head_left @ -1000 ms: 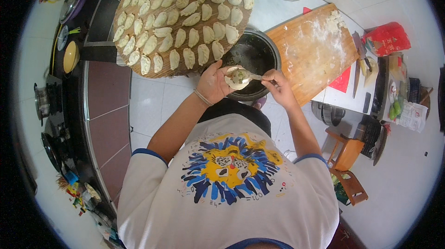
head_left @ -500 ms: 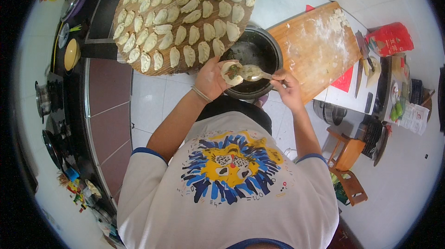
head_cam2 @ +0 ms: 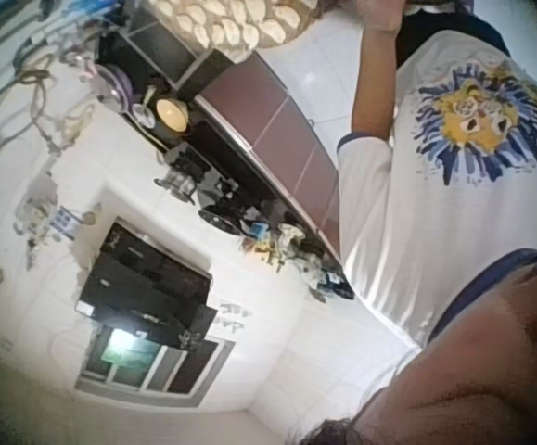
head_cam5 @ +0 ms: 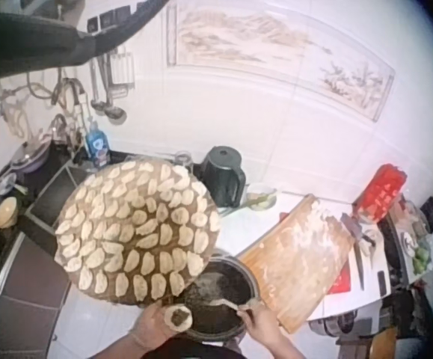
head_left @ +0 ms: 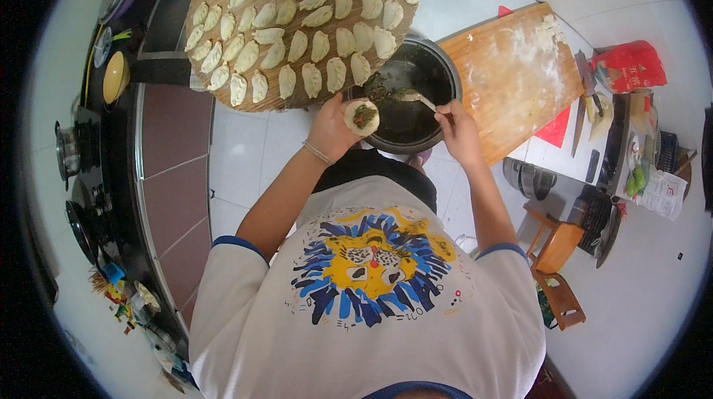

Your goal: The person fills round dough wrappers with a green vegetable mixture using a spoon and folds them into dumplings. They place the finished dumplings onto a large wooden tray that already holds many completed units.

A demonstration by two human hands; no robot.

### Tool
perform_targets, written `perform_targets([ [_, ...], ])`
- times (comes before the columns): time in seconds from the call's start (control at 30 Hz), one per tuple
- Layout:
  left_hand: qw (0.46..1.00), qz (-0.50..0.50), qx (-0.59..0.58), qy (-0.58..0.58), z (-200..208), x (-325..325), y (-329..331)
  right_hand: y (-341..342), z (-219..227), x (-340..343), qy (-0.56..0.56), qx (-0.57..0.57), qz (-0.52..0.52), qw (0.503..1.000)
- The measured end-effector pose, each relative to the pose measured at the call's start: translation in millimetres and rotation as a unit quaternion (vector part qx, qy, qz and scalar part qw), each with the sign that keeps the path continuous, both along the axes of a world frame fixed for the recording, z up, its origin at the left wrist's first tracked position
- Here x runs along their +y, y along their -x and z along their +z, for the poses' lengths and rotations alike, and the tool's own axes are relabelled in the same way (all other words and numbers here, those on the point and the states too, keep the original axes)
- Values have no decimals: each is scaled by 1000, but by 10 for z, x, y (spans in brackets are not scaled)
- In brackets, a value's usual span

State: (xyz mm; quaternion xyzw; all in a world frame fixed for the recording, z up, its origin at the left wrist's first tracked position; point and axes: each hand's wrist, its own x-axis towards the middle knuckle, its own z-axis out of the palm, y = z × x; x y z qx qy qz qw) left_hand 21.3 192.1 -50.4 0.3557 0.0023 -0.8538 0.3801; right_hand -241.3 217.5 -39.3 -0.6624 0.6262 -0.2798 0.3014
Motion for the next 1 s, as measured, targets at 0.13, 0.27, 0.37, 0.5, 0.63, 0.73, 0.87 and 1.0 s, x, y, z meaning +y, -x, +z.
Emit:
perform_targets([
  [0.13,999,20,-43,6,-216,190,-217,-162,-278,-130,-62,294,52,952],
  [0.27,999,-1,-41,1,-448,267,-292,-412,-534,-215,-54,396,137,906],
  [0.37,999,5,-38,11,-670,303,-281,-548,-663,-227,-40,414,158,895],
  [0.5,997,0,-70,28,-571,277,-241,-531,-653,-211,-97,366,196,905],
  [0.63,997,1,-70,31,-580,270,-244,-380,-620,-266,-163,256,160,939],
  [0.73,998,-5,-62,31,-628,267,-270,-229,-551,-341,-242,123,128,954],
  [0.87,999,4,-42,13,-592,256,-265,-183,-473,-303,-194,177,69,962],
  [1.0,999,13,-49,9,-565,265,-235,-372,-614,-238,-129,346,90,925],
])
